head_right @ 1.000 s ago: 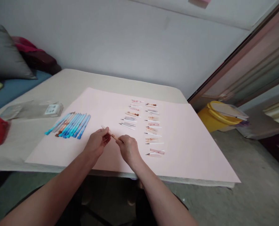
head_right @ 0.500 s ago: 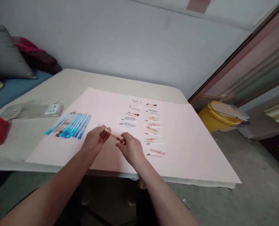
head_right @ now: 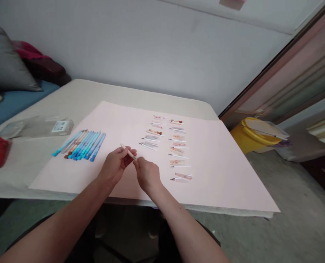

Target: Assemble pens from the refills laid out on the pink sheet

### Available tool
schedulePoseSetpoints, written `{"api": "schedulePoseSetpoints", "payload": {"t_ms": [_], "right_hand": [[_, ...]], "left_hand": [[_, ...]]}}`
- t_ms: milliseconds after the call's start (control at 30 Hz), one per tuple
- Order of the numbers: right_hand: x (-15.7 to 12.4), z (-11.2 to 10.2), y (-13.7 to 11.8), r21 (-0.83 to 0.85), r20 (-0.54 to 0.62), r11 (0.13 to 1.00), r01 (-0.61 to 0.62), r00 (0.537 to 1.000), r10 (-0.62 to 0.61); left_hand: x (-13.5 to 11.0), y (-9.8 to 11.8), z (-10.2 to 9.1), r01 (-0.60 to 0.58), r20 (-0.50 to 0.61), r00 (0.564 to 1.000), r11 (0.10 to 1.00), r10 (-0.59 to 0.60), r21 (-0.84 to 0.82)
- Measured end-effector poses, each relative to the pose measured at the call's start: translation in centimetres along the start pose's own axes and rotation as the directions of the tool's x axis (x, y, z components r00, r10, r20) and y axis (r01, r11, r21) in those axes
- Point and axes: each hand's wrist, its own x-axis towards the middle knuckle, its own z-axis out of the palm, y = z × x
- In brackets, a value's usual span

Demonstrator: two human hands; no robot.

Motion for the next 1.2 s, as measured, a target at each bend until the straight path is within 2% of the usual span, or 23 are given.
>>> {"api": "schedulePoseSetpoints", "payload": {"t_ms": [67, 133, 200, 300, 367, 433, 533, 567, 600, 667, 733, 800, 867, 933, 1000, 1100, 1200], "right_hand": [[0.15, -0.14, -0.09, 0.279, 0.068, 0.958, -0.065, 0.997, 0.048], [0.25, -0.26, -0.16, 0.456, 0.146, 0.879, -0.141, 0.986, 0.082], [0.26, -0.25, -0.19, 0.491, 0.146, 0.858, -0.152, 0.985, 0.091], [0.17, -0.04, -0.26, 0.444, 0.049, 0.893, -0.074, 0.997, 0.058], [0.11, 0.06, -0.35, 0.477, 0.058, 0.875, -0.086, 0.996, 0.066], [0.05, 0.02, -0.44, 0.606, 0.162, 0.773, -0.188, 0.980, 0.112], [-0.02, -0.26, -0.49, 0.784, 0.335, 0.517, -0.343, 0.935, 0.113], [-0.04, -0.37, -0.47, 0.810, 0.360, 0.462, -0.362, 0.928, 0.097], [-0.06, -0.46, -0.42, 0.818, 0.365, 0.445, -0.364, 0.927, 0.087], [-0.09, -0.57, -0.27, 0.786, 0.317, 0.532, -0.315, 0.944, 0.091], [-0.09, -0.57, -0.12, 0.696, 0.192, 0.688, -0.205, 0.977, 0.097], [-0.08, -0.50, -0.02, 0.592, 0.055, 0.801, -0.093, 0.996, 0.075], [-0.07, -0.41, 0.01, 0.542, -0.010, 0.839, -0.042, 0.998, 0.057], [-0.07, -0.35, -0.05, 0.578, 0.029, 0.813, -0.073, 0.997, 0.069], [-0.08, -0.30, -0.18, 0.690, 0.140, 0.702, -0.176, 0.984, 0.108], [-0.09, -0.21, -0.45, 0.841, 0.320, 0.413, -0.349, 0.937, 0.141], [-0.11, -0.07, -0.58, 0.889, 0.420, 0.155, -0.430, 0.903, 0.091]], "left_hand": [[0.03, 0.15, -0.09, -0.011, 0.021, 1.000, 1.000, 0.011, -0.001], [0.04, 0.24, -0.19, -0.008, 0.044, 0.999, 1.000, 0.008, -0.014], [0.02, 0.24, -0.29, 0.003, 0.048, 0.999, 1.000, -0.002, -0.012], [0.08, 0.15, -0.46, -0.012, -0.007, 1.000, 0.999, 0.013, 0.050], [0.21, 0.13, -0.56, -0.033, -0.030, 0.999, 0.995, 0.036, 0.091], [0.37, 0.21, -0.61, -0.049, -0.018, 0.999, 0.994, 0.051, 0.093], [0.48, 0.44, -0.56, -0.046, 0.019, 0.999, 0.997, 0.045, 0.060], [0.46, 0.50, -0.52, -0.041, 0.031, 0.999, 0.998, 0.039, 0.049], [0.43, 0.53, -0.48, -0.033, 0.042, 0.999, 0.999, 0.031, 0.043], [0.33, 0.46, -0.40, -0.022, 0.051, 0.999, 0.999, 0.020, 0.042], [0.20, 0.22, -0.34, -0.021, 0.049, 0.999, 0.998, 0.018, 0.056], [0.07, -0.09, -0.27, -0.024, 0.060, 0.998, 0.996, 0.019, 0.083], [-0.05, -0.33, -0.22, -0.028, 0.086, 0.996, 0.994, 0.019, 0.108], [-0.13, -0.36, -0.20, -0.025, 0.113, 0.993, 0.993, 0.012, 0.114], [-0.17, -0.22, -0.20, -0.017, 0.148, 0.989, 0.994, 0.001, 0.105], [-0.19, 0.04, -0.22, -0.026, 0.205, 0.979, 0.995, 0.007, 0.091], [-0.15, 0.06, -0.27, -0.033, 0.258, 0.966, 0.995, 0.009, 0.089]]}}
